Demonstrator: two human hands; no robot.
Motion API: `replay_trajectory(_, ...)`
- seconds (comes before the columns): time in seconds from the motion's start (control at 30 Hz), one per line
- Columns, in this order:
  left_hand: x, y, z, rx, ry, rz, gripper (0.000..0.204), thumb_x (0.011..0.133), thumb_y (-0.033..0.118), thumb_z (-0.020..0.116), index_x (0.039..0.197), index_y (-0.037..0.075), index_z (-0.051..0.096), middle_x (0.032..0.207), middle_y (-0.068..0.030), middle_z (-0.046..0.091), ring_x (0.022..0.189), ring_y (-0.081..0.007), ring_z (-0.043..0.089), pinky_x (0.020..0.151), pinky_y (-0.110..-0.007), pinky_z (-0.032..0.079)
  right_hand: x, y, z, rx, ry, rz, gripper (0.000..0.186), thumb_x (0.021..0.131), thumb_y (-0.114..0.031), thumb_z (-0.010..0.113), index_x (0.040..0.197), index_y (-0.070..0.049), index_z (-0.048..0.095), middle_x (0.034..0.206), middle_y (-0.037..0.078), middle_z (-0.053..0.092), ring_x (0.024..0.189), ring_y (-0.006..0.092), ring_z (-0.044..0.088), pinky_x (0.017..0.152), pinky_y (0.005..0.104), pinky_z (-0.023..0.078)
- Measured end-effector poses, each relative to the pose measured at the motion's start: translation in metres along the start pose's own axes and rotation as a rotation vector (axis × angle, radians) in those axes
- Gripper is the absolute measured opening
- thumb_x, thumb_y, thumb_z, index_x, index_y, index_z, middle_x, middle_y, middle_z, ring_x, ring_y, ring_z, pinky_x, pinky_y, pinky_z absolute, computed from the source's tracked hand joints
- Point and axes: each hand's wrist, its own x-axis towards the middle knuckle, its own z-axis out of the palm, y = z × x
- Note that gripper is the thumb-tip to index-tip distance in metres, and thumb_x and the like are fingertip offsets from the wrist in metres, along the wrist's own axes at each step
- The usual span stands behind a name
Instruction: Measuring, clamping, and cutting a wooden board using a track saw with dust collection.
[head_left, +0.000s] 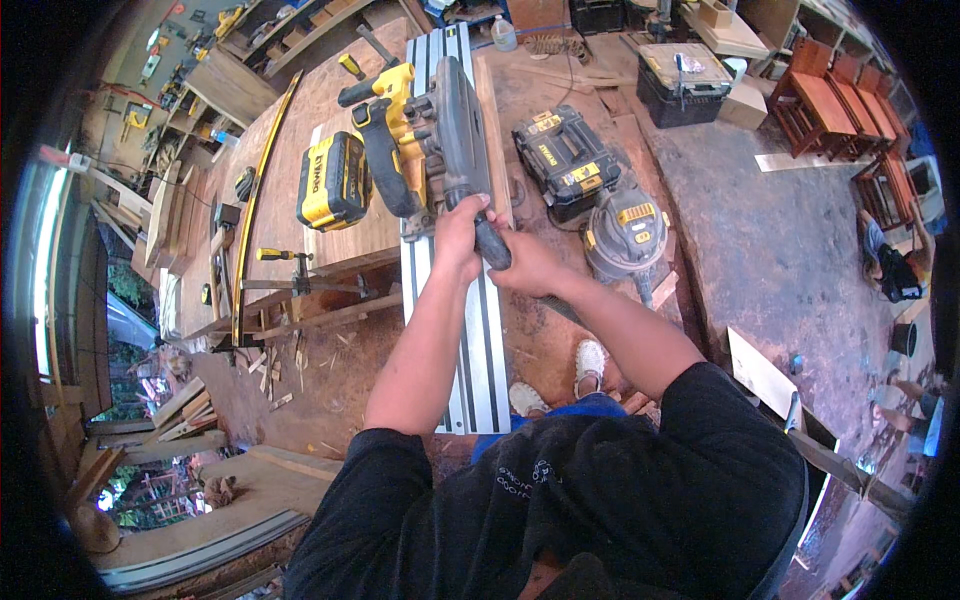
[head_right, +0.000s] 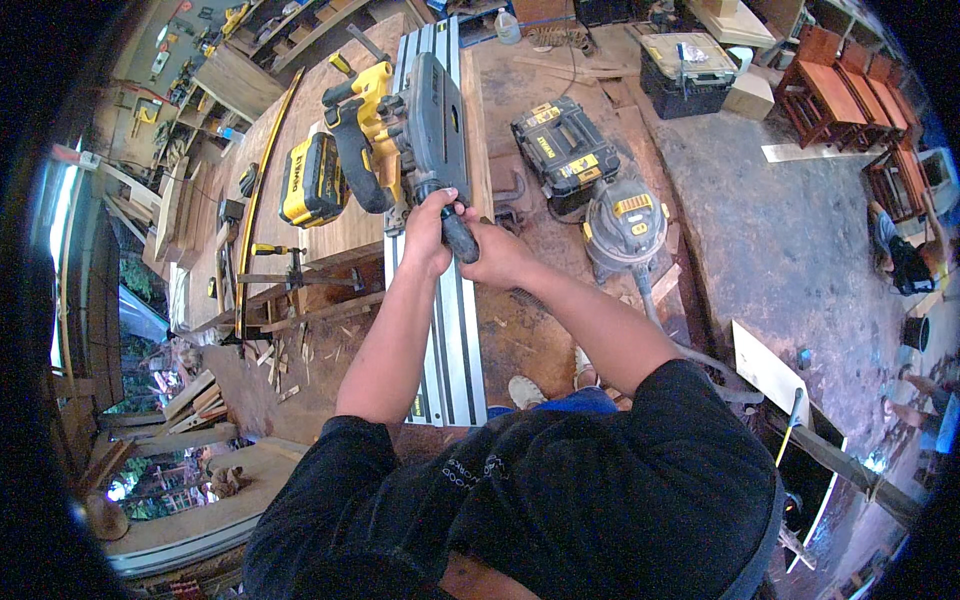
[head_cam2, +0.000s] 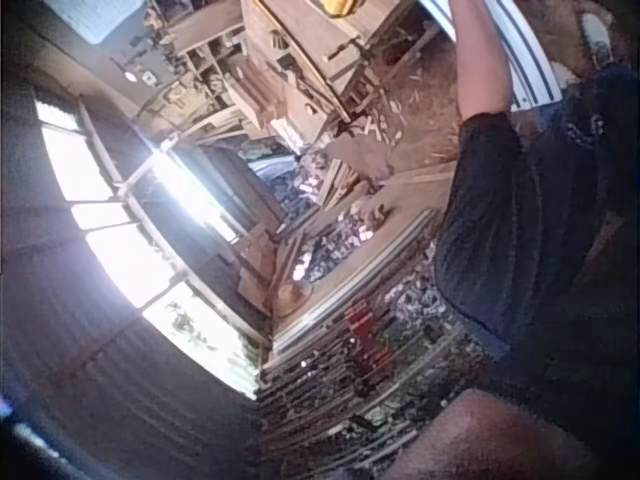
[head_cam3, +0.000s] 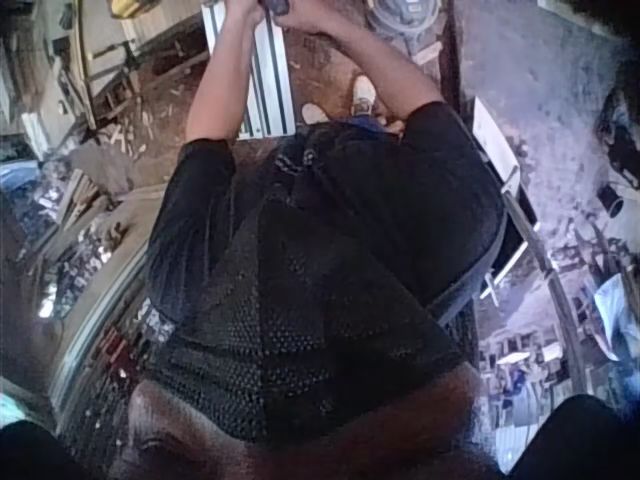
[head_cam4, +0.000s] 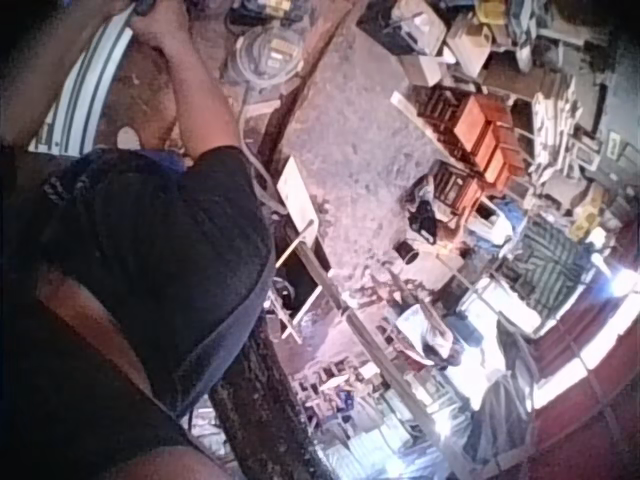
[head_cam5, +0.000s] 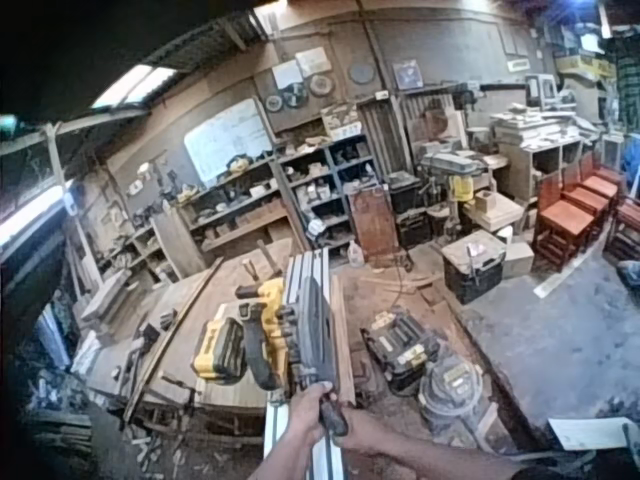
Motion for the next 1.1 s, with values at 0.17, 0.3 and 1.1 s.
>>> replay_trajectory(0.17, 0.000, 0.000, 0.000, 0.017, 0.021, -0.026, 0.013, 0.084, 0.014, 0.059, 0.085, 0.002, 0.054, 0.070, -0.0061, 0.053, 0.064, -0.0222, 0.059, 0.064, -0.035, 0.053, 0.007, 0.010, -0.001, 0.118, -0.062, -0.070, 0.047, 0.066, -0.021, 0.070, 0.105, 0.002, 0.055, 0.094, 0.022, 0.064, 0.091, 0.0353, 0.062, 0.082, 0.0397, 0.048)
replay_trajectory(0.3, 0.000, 0.001, -0.002, 0.001, -0.026, 0.001, 0.014, 0.085, 0.015, 0.059, 0.085, 0.003, 0.054, 0.070, -0.0059, 0.053, 0.067, -0.0225, 0.060, 0.064, -0.034, 0.052, 0.010, 0.013, -0.002, 0.138, -0.102, -0.092, 0.051, 0.066, -0.025, 0.073, 0.108, 0.001, 0.057, 0.099, 0.022, 0.064, 0.095, 0.0335, 0.062, 0.085, 0.0371, 0.047)
replay_trajectory(1.1, -0.137, 0.074, -0.326, 0.661, -0.368, 0.157, 0.045, 0.089, 0.025, 0.062, 0.124, 0.000, 0.051, 0.121, -0.0128, 0.058, 0.112, -0.0199, 0.055, 0.096, -0.033, 0.043, 0.043, -0.137, -0.005, -0.091, 0.576, -0.135, 0.049, 0.096, -0.041, 0.049, 0.126, -0.002, 0.049, 0.115, 0.013, 0.058, 0.104, 0.0212, 0.056, 0.091, 0.0334, 0.044)
